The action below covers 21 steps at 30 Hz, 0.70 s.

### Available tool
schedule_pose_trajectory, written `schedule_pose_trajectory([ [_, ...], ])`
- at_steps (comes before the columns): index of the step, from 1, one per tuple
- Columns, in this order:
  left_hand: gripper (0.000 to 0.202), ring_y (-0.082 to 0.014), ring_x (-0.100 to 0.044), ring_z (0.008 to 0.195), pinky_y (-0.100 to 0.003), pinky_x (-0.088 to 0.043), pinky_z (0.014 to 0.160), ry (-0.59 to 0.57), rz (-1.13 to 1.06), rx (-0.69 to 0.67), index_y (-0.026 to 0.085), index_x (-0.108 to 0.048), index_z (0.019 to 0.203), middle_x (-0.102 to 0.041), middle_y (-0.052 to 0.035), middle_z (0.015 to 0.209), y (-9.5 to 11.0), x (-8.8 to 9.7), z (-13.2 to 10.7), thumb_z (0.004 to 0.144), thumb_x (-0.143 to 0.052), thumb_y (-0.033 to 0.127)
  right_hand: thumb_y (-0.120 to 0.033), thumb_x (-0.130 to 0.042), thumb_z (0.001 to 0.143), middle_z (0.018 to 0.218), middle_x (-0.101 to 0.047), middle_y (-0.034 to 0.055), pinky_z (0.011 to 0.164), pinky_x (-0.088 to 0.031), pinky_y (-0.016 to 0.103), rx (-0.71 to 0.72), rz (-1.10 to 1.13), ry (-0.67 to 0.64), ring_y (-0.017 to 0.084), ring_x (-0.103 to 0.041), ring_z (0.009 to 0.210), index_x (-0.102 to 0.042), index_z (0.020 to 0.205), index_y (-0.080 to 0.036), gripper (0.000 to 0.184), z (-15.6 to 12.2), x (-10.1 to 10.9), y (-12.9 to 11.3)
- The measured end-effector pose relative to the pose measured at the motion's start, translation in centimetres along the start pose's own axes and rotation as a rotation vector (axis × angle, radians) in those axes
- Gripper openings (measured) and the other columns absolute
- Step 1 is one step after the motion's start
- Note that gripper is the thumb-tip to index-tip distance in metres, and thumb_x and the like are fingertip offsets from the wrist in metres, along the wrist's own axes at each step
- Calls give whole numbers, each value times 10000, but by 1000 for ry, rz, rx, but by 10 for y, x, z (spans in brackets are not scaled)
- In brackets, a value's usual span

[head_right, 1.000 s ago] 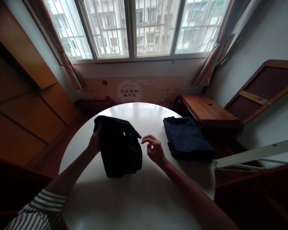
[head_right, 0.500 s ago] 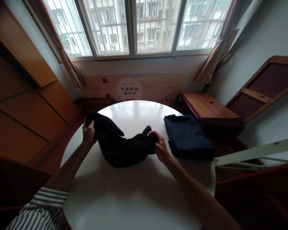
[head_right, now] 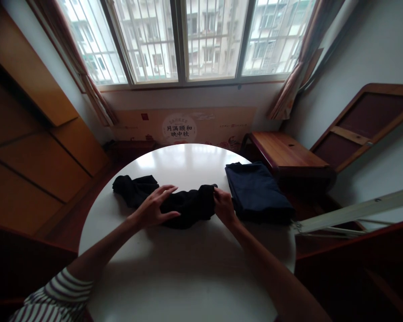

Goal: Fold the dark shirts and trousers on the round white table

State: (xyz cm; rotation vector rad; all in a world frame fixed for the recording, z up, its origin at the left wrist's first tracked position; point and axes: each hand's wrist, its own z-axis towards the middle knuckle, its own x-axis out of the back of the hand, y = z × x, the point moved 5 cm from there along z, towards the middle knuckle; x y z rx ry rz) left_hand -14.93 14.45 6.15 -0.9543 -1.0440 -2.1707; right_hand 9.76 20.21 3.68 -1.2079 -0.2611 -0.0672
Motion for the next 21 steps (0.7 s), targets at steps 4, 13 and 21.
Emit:
schedule_pose_trajectory([
  [4,298,-266,-655,886,-387,-465,913,-63,-280,98,254,-733,1140,-705,-86,919,-4,-8,-1,864,-677,351,-476,-556,883,562,-401,-34,495,-277,253,103,-31,174,121,-347,537,-525,647,-200,364,-2,15,-9],
  [13,290,-195,-573,708,-284,-462,709,369,-505,359,200,-734,896,-637,-16,745,-25,33,-4,915,-586,448,-523,-597,881,642,-416,-5,570,-362,290,231,-96,102,149,-411,605,-472,537,-212,480,0,11,-32],
  [21,266,-263,-586,930,-423,-447,945,431,48,77,249,-737,1121,-667,-105,966,-3,31,-11,897,-642,358,-605,-682,778,639,-603,3,512,-464,287,-324,497,-67,186,-572,584,-637,843,-221,392,-10,-23,5],
])
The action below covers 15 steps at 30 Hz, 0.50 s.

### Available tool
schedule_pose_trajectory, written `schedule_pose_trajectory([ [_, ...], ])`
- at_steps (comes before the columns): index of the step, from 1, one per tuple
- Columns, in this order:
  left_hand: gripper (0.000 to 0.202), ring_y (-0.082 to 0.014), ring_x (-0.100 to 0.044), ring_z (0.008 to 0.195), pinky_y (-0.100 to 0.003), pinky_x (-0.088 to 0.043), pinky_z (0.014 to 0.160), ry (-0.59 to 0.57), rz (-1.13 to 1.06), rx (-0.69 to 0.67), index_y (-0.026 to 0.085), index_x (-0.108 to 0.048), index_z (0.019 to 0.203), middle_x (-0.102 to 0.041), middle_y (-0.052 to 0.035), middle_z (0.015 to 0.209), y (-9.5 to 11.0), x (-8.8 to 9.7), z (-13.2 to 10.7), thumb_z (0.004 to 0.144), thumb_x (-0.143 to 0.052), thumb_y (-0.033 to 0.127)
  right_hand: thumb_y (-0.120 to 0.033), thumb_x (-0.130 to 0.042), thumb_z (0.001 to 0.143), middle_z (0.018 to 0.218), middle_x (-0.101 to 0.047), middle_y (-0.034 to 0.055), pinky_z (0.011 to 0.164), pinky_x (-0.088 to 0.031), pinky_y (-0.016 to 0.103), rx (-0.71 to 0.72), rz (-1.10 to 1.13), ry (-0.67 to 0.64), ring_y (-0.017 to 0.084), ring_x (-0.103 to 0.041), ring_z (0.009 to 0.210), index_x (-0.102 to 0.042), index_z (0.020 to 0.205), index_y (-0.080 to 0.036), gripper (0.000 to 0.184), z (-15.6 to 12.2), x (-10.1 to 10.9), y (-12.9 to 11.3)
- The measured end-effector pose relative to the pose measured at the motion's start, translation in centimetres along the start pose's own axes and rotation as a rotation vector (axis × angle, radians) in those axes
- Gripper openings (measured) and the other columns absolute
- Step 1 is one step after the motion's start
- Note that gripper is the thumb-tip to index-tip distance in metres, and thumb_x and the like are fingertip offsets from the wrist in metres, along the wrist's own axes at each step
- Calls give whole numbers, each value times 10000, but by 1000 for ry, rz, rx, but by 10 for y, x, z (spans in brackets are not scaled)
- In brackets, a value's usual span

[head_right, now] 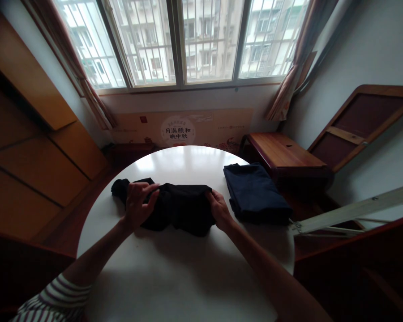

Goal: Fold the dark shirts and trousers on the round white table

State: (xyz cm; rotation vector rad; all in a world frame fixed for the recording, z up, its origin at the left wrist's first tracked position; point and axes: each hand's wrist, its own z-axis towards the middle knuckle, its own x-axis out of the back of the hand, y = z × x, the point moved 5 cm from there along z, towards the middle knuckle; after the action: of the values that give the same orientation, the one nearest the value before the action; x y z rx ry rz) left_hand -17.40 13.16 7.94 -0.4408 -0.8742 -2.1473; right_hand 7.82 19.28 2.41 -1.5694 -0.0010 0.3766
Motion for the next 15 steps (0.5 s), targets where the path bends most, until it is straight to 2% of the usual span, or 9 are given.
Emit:
schedule_pose_trajectory([
  [3,468,-279,-599,982,-426,-467,941,-411,-113,-207,257,-689,1229,-681,-117,1068,26,-28,-14,804,-751,444,-564,-665,812,798,-698,28,590,-546,318,-97,131,46,218,-668,698,-627,999,-240,376,3,-2,11],
  [5,478,-295,-590,1047,-456,-446,973,-527,-91,-249,251,-678,1246,-662,-135,1170,32,-41,-18,816,-737,452,-562,-623,851,877,-717,43,628,-567,322,-127,181,6,221,-693,757,-610,1036,-235,376,4,-4,13],
  [7,314,-274,-601,1023,-451,-445,963,-514,-82,-209,245,-708,1181,-674,-133,1140,28,-46,-16,911,-630,384,-555,-635,856,965,-723,49,682,-578,318,-122,192,-104,214,-703,827,-584,1108,-238,408,4,-8,12],
  [8,267,-256,-609,996,-432,-458,942,-489,-114,-175,241,-718,1147,-684,-125,1103,25,-47,-14,951,-566,343,-520,-696,826,1008,-722,43,714,-579,313,-110,169,-169,208,-703,861,-559,1166,-248,456,3,-9,10],
  [11,259,-237,-622,993,-383,-485,903,-365,-303,-56,226,-715,1093,-690,-109,1082,18,-39,-7,983,-500,320,-319,-875,669,1031,-724,13,760,-576,301,-70,41,-283,192,-704,877,-479,1285,-283,734,2,-11,9],
  [13,236,-231,-636,947,-355,-496,863,-215,-406,77,220,-707,1048,-697,-88,1022,12,-25,-2,964,-538,361,-298,-874,665,974,-729,15,736,-579,301,-65,20,-279,186,-706,831,-510,1259,-254,698,2,-10,8],
  [15,228,-198,-623,790,-303,-494,731,-37,-478,293,225,-689,992,-670,-40,834,1,-6,4,926,-595,421,-360,-820,731,905,-722,23,651,-572,280,-52,67,-234,170,-693,748,-572,1178,-210,533,3,-8,2],
])
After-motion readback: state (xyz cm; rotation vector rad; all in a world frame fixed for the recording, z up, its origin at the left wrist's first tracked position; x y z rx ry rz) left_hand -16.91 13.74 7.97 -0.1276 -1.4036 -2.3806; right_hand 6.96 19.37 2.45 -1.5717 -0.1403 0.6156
